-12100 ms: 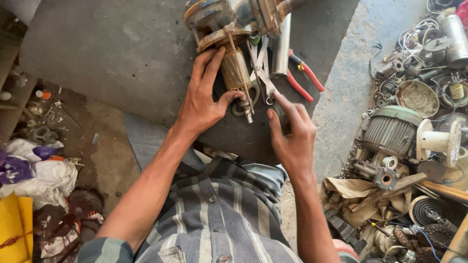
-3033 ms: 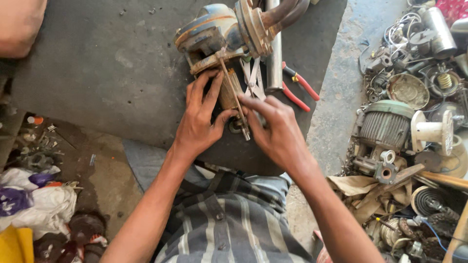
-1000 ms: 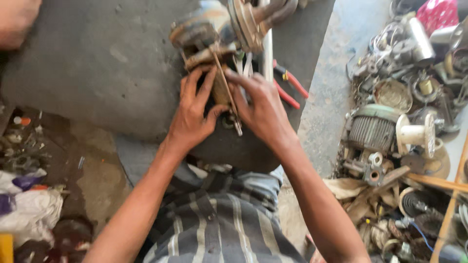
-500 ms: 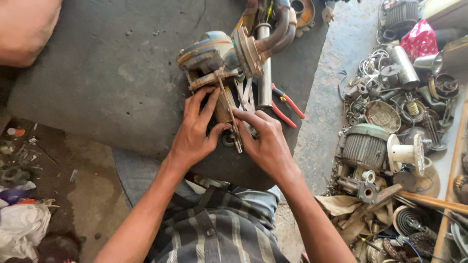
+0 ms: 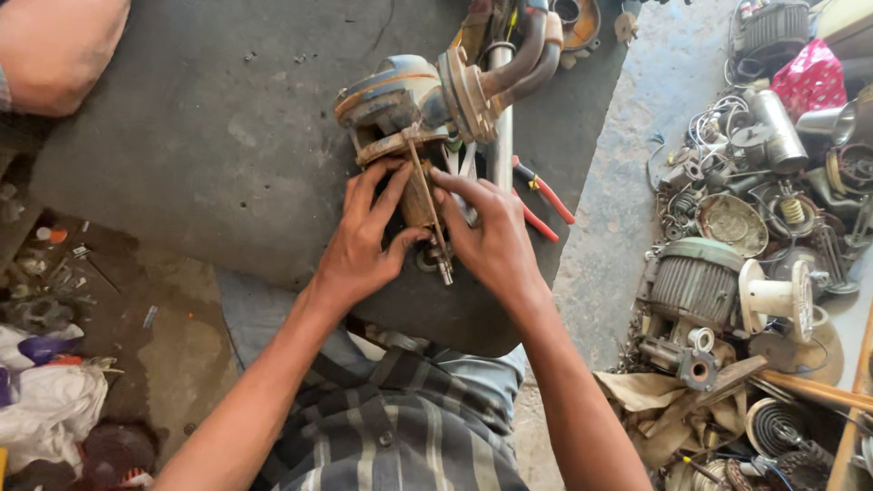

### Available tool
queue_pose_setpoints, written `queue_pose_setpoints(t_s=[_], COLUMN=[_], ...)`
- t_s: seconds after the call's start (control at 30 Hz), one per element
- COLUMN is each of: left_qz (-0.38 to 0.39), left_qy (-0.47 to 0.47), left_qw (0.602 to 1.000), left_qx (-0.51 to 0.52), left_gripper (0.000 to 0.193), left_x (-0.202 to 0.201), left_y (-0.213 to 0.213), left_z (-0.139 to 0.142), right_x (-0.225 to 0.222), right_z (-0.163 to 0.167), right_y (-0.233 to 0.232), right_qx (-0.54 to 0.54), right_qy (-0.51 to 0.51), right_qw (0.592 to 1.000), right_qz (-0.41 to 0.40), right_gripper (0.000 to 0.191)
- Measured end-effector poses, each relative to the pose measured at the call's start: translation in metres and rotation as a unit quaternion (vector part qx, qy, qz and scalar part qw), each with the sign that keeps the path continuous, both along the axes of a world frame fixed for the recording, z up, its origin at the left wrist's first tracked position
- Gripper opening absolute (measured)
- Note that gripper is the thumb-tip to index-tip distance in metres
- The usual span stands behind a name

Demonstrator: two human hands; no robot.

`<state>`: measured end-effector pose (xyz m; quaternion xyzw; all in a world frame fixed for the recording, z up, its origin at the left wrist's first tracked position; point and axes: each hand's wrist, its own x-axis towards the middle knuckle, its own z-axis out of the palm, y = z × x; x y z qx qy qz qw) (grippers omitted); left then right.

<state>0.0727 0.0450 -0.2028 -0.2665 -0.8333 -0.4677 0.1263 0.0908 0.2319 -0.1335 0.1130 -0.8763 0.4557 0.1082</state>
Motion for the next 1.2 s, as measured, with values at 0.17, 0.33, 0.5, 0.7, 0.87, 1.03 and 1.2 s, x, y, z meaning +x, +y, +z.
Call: queue_pose_setpoints(t_s=[0.17, 0.33, 0.5, 0.7, 0.87, 1.03, 1.2], left_qz=[0.000, 0.004, 0.000, -0.001, -0.003, -0.010, -0.004], left_qy=[-0.023, -0.026, -0.012, -0.002, -0.019, -0.006, -0.023], left_qw=[1.000, 1.000, 1.000, 1.000, 1.000, 1.000, 1.000], left_qx=[-0.004, -0.009, -0.008, -0.022, -0.008, -0.015, -0.010], left_gripper=[0.080, 0.080, 0.079, 0.082, 0.082, 0.082, 0.082], left_x=[-0.001, -0.001, 0.002, 0.001, 0.002, 0.005, 0.006], left_y=[0.000, 0.000, -0.001, -0.001, -0.001, -0.003, -0.002], left_z=[0.001, 0.001, -0.001, -0.004, -0.005, -0.008, -0.011], right_x=[0.002, 0.000, 0.000, 0.002, 0.001, 0.001, 0.002], right_z=[-0.001, -0.001, 0.006, -0.001, -0.010, -0.009, -0.011], right_y=[0.006, 0.006, 0.001, 0.001, 0.005, 0.006, 0.007], right_qx=[0.026, 0.050, 0.057, 0.074, 0.057, 0.078, 0.100], right_qy=[-0.056, -0.051, -0.041, 0.033, -0.059, -0.023, -0.009], right_qw=[0.998, 0.997, 0.997, 0.997, 0.996, 0.997, 0.995], right_qz=[0.001, 0.007, 0.017, 0.013, -0.021, 0.002, -0.004], right_gripper=[0.029, 0.026, 0.027, 0.028, 0.027, 0.024, 0.028])
